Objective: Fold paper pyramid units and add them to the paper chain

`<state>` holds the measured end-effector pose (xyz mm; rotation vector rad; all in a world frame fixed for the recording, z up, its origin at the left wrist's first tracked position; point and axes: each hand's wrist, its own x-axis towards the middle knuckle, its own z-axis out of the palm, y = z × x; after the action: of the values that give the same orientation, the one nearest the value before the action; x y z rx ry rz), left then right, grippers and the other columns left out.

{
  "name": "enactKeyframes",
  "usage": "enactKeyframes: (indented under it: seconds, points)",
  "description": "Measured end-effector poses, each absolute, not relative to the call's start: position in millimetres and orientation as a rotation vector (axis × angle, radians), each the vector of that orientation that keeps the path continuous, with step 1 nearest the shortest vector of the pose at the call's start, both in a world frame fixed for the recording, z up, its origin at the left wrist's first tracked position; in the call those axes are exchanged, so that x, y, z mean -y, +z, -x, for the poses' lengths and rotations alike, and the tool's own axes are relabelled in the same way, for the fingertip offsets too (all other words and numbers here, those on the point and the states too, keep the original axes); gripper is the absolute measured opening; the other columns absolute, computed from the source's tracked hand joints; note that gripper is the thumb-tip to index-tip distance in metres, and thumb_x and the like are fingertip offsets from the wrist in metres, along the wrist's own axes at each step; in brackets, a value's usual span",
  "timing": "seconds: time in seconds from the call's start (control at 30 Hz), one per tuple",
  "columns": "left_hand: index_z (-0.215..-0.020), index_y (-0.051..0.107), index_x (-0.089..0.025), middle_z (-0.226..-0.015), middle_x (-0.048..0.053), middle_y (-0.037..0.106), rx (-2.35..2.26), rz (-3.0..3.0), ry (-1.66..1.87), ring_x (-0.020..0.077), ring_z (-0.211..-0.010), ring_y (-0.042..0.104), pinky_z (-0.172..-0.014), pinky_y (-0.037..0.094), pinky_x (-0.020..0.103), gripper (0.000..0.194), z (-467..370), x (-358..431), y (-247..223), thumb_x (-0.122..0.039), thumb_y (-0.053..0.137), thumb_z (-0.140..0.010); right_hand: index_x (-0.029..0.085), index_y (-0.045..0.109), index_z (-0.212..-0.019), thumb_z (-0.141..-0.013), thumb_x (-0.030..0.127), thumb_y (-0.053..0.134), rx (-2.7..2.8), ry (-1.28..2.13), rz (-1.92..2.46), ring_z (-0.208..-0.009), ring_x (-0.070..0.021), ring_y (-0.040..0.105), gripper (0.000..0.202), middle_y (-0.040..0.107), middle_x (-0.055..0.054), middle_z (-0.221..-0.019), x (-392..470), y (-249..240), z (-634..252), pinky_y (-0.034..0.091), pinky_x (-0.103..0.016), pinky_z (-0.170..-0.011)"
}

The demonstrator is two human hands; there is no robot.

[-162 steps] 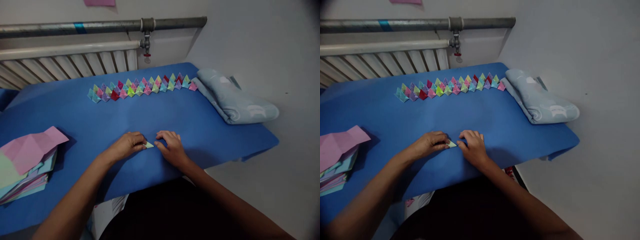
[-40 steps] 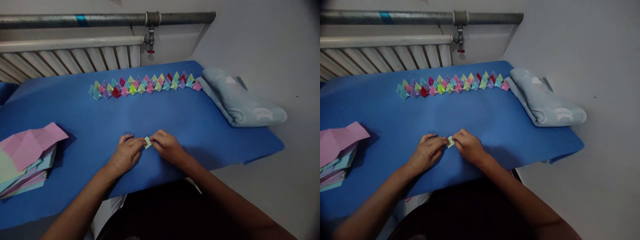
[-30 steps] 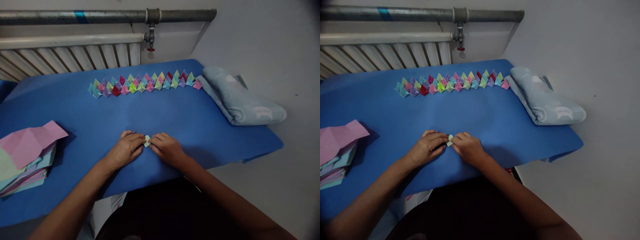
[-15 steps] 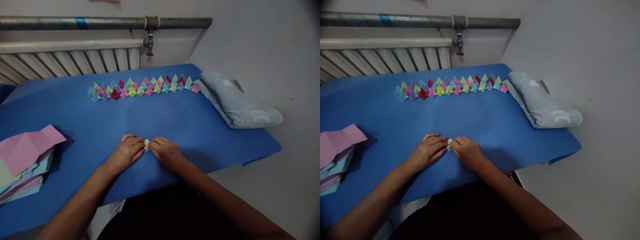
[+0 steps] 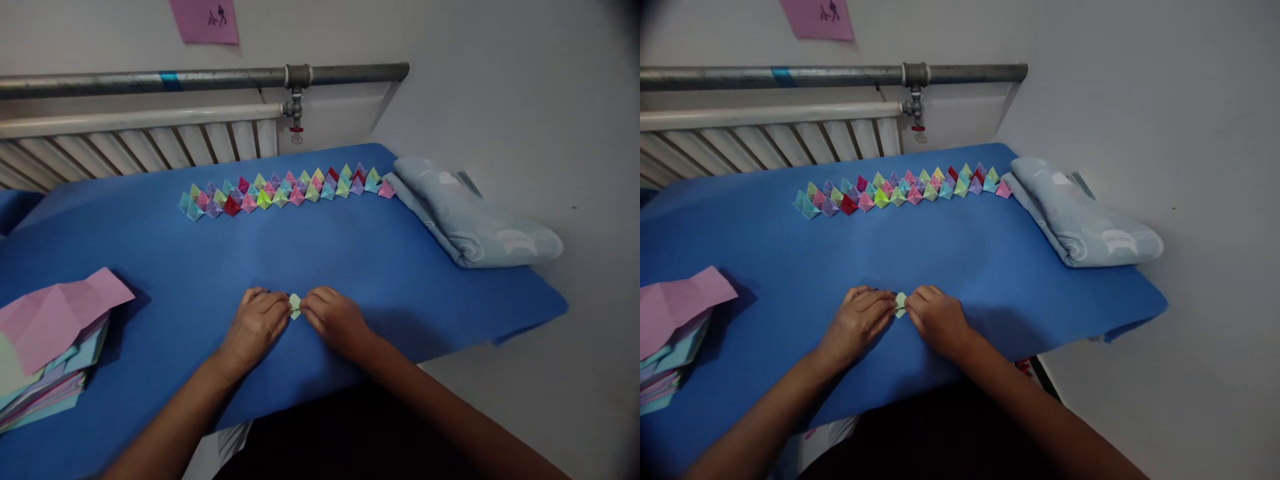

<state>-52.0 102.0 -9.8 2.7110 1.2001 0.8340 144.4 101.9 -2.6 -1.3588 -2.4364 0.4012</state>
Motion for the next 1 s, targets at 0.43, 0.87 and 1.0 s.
enactKeyframes:
  seconds: [0.43,0.87,1.0]
  points:
    - [-0.088,0.065,-0.020,-0.097,0.006,0.069,-1.364,-2.465,0.786,0.0207,-0.091,0.062,-0.084,0.043,0.039,0.013,52,-109,-15,-0.026,0.053,-0.092,0.017,0.061,-0.082,-0.095,0.021,0.046,2.325,0.349,1.492,-0.086,-0.0180,0.058,0.020,0.063,-0.007,-0.088,-102,-3,-136,0.044,-0.029,-0.076]
    - [-0.077,0.062,-0.019,-0.095,0.006,0.067,-1.477,-2.321,0.691,0.0228,-0.088,0.059,-0.080,0.040,0.042,0.013,43,-114,-7,-0.022,0.056,-0.088,0.018,0.057,-0.080,-0.090,0.018,0.049,2.253,0.396,1.594,-0.083,-0.0195,0.057,0.012,0.062,-0.008,-0.089,-103,3,-130,0.044,-0.031,-0.072]
    - [-0.076,0.060,-0.019,-0.092,0.005,0.066,-1.503,-2.317,0.669,0.0219,-0.086,0.058,-0.078,0.040,0.040,0.011,42,-117,-8,-0.020,0.057,-0.086,0.018,0.056,-0.077,-0.089,0.017,0.048,2.248,0.434,1.618,-0.081,-0.0182,0.055,0.014,0.061,-0.007,-0.087,-105,7,-129,0.042,-0.030,-0.071]
